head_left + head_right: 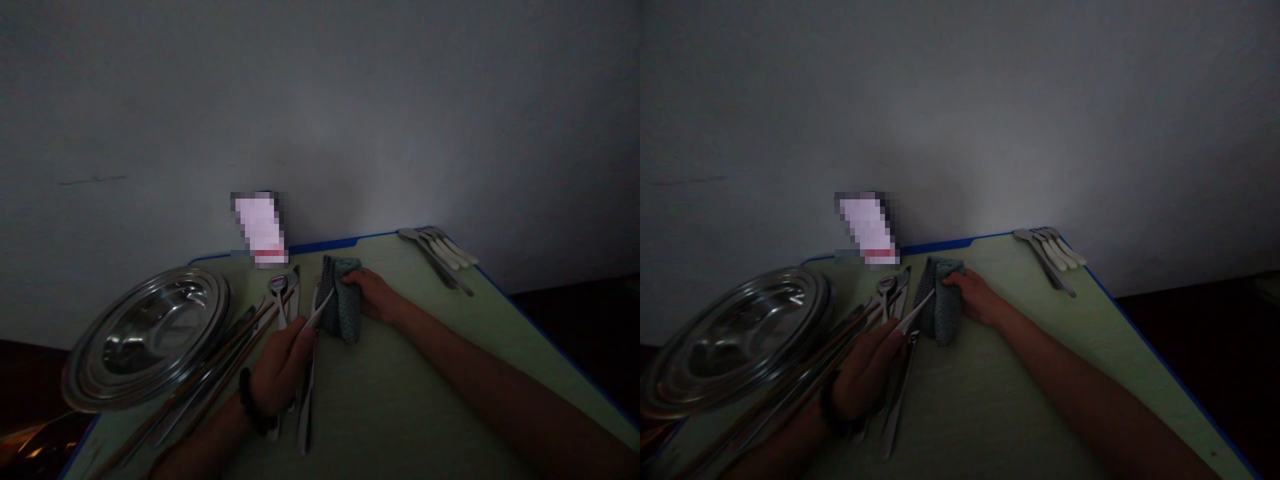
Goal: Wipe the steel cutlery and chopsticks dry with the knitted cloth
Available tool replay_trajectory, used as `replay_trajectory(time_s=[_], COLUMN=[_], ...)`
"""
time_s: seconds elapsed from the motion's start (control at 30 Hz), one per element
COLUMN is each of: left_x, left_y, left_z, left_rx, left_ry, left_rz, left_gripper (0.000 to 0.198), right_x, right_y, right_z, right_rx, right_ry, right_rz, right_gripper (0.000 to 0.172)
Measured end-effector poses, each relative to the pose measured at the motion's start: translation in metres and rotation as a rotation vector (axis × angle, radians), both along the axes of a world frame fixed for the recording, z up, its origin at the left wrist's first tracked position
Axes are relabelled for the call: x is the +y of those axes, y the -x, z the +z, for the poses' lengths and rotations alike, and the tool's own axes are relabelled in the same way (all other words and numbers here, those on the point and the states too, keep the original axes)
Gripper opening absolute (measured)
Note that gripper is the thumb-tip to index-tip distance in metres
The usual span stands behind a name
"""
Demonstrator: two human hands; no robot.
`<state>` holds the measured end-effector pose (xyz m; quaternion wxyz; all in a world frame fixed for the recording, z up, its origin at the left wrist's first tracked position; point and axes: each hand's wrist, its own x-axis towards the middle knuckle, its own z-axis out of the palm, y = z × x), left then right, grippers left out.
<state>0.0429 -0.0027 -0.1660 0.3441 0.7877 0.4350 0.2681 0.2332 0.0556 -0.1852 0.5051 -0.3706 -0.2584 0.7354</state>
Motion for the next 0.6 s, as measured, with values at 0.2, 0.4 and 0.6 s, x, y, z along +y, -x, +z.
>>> replay_trajectory(time_s=[0.2, 0.4, 0.6], left_x=[-0.0008, -0.0007, 0.0011], left_y=[0.0000, -0.0023, -0.0026], left_z=[0.0009, 0.0022, 0.0012], left_rx=[0.105, 0.086, 0.134], left_ry=[0.014, 0.036, 0.023], left_rz=[-0.015, 0.012, -0.043], left_gripper=[0.033, 0.035, 0.035], right_x=[0.0018, 0.0002, 0.0010], right_y=[-0.0009, -0.0001, 0.0011], right_z=[-0.0022, 0.0009, -0.0023], right_rx=[-0.053, -0.051, -0.047], right_ry=[0.002, -0.009, -0.035], right_rz=[-0.044, -0.022, -0.015], right_gripper=[0.017, 0.020, 0.014])
